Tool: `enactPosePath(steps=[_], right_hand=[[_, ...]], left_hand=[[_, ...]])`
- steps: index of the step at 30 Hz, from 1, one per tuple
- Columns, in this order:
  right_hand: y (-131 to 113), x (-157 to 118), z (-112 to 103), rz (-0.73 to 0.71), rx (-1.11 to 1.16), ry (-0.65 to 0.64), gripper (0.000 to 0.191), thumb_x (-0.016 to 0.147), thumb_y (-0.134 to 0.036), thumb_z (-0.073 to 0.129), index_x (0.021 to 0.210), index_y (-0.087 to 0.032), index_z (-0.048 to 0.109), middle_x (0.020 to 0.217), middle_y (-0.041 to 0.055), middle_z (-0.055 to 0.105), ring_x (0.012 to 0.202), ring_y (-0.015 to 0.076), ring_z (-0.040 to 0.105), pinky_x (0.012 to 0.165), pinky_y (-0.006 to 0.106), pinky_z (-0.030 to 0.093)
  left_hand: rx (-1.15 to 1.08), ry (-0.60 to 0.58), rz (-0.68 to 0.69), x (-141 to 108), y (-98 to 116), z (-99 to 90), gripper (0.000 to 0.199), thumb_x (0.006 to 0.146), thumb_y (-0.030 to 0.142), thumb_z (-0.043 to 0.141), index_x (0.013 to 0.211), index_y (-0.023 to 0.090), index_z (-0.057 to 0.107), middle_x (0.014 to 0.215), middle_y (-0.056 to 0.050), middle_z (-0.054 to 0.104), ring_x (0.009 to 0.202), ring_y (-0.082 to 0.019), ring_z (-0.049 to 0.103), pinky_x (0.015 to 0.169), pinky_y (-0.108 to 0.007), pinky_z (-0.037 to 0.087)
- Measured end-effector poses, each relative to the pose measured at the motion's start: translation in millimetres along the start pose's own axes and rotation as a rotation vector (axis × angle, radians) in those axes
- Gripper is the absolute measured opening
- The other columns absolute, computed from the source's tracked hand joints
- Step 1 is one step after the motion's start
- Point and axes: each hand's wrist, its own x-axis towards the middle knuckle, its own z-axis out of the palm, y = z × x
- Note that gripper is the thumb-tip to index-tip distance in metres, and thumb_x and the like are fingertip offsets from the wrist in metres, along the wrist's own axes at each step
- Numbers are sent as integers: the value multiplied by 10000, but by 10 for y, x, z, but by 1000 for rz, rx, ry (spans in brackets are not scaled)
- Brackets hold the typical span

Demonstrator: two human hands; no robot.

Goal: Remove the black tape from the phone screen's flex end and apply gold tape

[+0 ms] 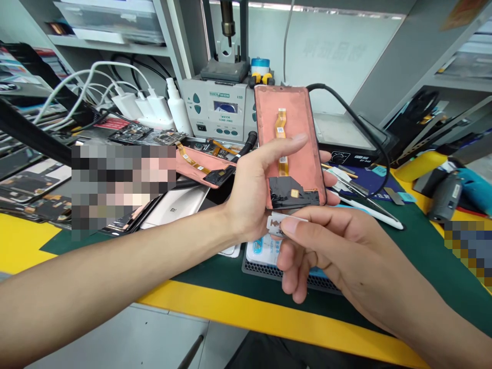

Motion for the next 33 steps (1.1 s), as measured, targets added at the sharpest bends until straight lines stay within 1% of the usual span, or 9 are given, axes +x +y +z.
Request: enactPosePath(steps=[3, 7, 10, 14, 18, 23, 28, 33], right_hand=[[-2, 7, 6, 0, -3, 1, 321, 909, -385, 676, 669, -173, 687, 645, 28, 700, 508, 129, 650, 474, 224, 561], [-5, -6, 8, 1, -13, -4, 326, 916, -383, 666, 669, -172, 687, 637, 27, 696, 516, 130, 652, 482, 223, 563], [-8, -18, 3, -2, -15, -5, 330, 922, -379, 659, 669, -170, 690, 628, 27, 692, 512, 129, 652, 482, 221, 563], [-12, -13, -3, -2, -19, -6, 334, 920, -384, 661, 667, -169, 691, 632, 32, 695, 510, 129, 649, 478, 220, 561], [-11, -4, -3, -11, -17, -17, 334, 925, -387, 654, 672, -173, 693, 630, 28, 693, 516, 132, 652, 484, 226, 565], [-4, -7, -7, -13, -26, -22, 330, 934, -371, 642, 673, -175, 692, 636, 25, 698, 523, 131, 652, 493, 226, 568], [-8, -20, -6, -3, -27, -17, 331, 934, -373, 641, 671, -176, 687, 652, 27, 701, 525, 130, 651, 492, 227, 566], [-2, -30, 1, -6, -26, -11, 315, 931, -336, 636, 666, -172, 686, 648, 31, 701, 517, 130, 647, 486, 227, 564]], left_hand=[[5, -7, 0, 2, -4, -4, 368, 826, 486, 644, 946, 143, 701, 812, -81, 694, 763, -231, 694, 746, -326, 559], [3, -27, -13, 19, -3, -16, 340, 826, 483, 631, 905, 159, 692, 794, -78, 688, 764, -240, 698, 755, -343, 560], [8, -6, -8, 20, 2, -9, 339, 824, 491, 619, 894, 167, 692, 789, -72, 684, 753, -235, 691, 749, -338, 550], [11, -9, -20, 3, 9, 10, 332, 868, 459, 576, 925, 151, 685, 808, -83, 678, 762, -233, 690, 771, -350, 541], [12, -7, -9, 1, 1, 8, 359, 845, 473, 623, 954, 137, 685, 817, -81, 684, 766, -227, 686, 771, -340, 543], [13, -23, -13, 10, -8, -5, 376, 875, 471, 574, 967, 124, 687, 794, -69, 689, 765, -222, 701, 775, -341, 550], [9, -8, -18, -8, 2, 7, 353, 852, 466, 623, 954, 135, 693, 818, -78, 702, 779, -231, 700, 783, -340, 554], [28, -21, -30, -8, 5, 4, 352, 855, 473, 611, 949, 143, 692, 802, -69, 708, 777, -230, 703, 786, -343, 557]])
